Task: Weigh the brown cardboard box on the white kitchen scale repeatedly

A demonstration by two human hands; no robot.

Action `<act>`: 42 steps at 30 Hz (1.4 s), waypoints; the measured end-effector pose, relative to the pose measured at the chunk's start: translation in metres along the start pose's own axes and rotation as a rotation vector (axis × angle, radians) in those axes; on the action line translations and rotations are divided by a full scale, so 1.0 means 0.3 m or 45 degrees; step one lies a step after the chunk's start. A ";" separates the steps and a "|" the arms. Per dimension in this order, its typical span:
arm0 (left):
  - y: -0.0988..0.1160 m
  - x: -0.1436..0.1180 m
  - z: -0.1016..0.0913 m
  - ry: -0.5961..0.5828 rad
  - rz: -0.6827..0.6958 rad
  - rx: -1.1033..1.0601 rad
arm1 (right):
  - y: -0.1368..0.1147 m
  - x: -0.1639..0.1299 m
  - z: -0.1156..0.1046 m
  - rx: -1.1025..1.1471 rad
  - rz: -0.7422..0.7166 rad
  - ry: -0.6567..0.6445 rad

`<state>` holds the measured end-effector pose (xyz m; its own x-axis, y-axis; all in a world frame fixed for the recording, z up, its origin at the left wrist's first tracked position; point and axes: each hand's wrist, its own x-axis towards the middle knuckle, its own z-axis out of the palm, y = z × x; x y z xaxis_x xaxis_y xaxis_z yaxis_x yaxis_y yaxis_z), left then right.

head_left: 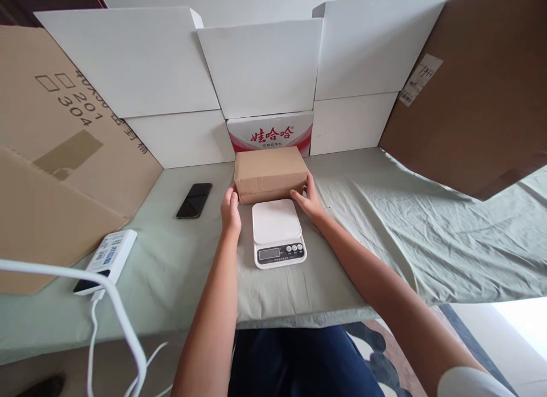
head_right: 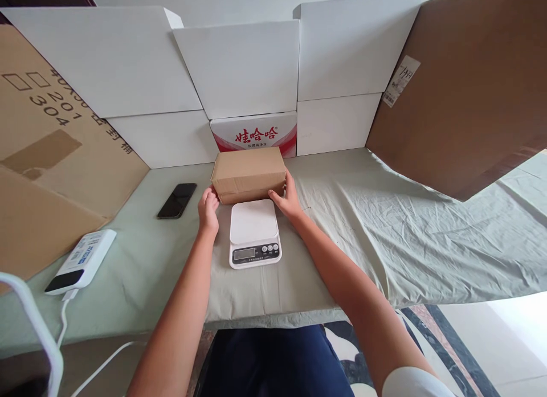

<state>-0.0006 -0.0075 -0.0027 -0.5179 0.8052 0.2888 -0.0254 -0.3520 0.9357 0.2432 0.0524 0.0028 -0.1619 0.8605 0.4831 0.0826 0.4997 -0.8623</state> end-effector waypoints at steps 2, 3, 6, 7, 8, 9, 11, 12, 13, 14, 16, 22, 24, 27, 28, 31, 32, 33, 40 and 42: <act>0.028 -0.032 -0.004 0.002 0.093 0.038 | -0.034 -0.025 -0.006 -0.029 -0.133 0.045; 0.045 -0.053 -0.007 -0.001 0.132 0.046 | -0.054 -0.041 -0.010 -0.041 -0.191 0.065; 0.096 -0.144 -0.023 -0.012 0.203 0.052 | -0.110 -0.111 -0.024 -0.072 -0.288 0.091; 0.109 -0.183 -0.032 -0.013 0.209 0.053 | -0.125 -0.141 -0.030 -0.081 -0.295 0.094; 0.119 -0.223 -0.043 -0.013 0.207 0.055 | -0.136 -0.173 -0.038 -0.086 -0.288 0.094; 0.126 -0.265 -0.055 -0.017 0.199 0.055 | -0.145 -0.207 -0.046 -0.085 -0.269 0.092; 0.132 -0.345 -0.082 -0.041 0.172 0.059 | -0.156 -0.273 -0.065 -0.062 -0.203 0.082; 0.131 -0.380 -0.094 -0.053 0.158 0.059 | -0.160 -0.302 -0.073 -0.048 -0.168 0.070; 0.130 -0.408 -0.105 -0.062 0.149 0.057 | -0.163 -0.327 -0.081 -0.036 -0.137 0.056; 0.128 -0.431 -0.114 -0.067 0.143 0.052 | -0.166 -0.346 -0.086 -0.027 -0.112 0.043; 0.126 -0.456 -0.123 -0.060 0.137 0.042 | -0.172 -0.367 -0.093 -0.019 -0.092 0.026; 0.132 -0.453 -0.115 -0.049 0.068 0.055 | -0.194 -0.359 -0.090 -0.051 -0.083 0.033; 0.133 -0.451 -0.113 -0.046 0.052 0.044 | -0.198 -0.356 -0.089 -0.053 -0.066 0.028; 0.130 -0.449 -0.115 -0.041 0.040 0.030 | -0.200 -0.355 -0.091 -0.059 -0.050 0.027; 0.129 -0.449 -0.116 -0.043 0.040 0.026 | -0.199 -0.355 -0.091 -0.063 -0.051 0.029; 0.127 -0.447 -0.119 -0.055 0.052 0.021 | -0.194 -0.354 -0.091 -0.077 -0.057 0.039; 0.127 -0.447 -0.120 -0.058 0.056 0.022 | -0.192 -0.353 -0.091 -0.078 -0.056 0.042; 0.126 -0.446 -0.120 -0.061 0.060 0.024 | -0.190 -0.352 -0.090 -0.077 -0.054 0.045; 0.127 -0.444 -0.117 -0.041 0.030 0.020 | -0.187 -0.350 -0.087 -0.052 -0.051 0.051; 0.135 -0.443 -0.113 -0.019 0.049 -0.011 | -0.188 -0.351 -0.089 -0.049 -0.078 0.063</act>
<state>0.0383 -0.1448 -0.0102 -0.5061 0.7978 0.3277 -0.0133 -0.3872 0.9219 0.2817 -0.0637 0.0046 -0.1191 0.8317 0.5423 0.1123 0.5540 -0.8249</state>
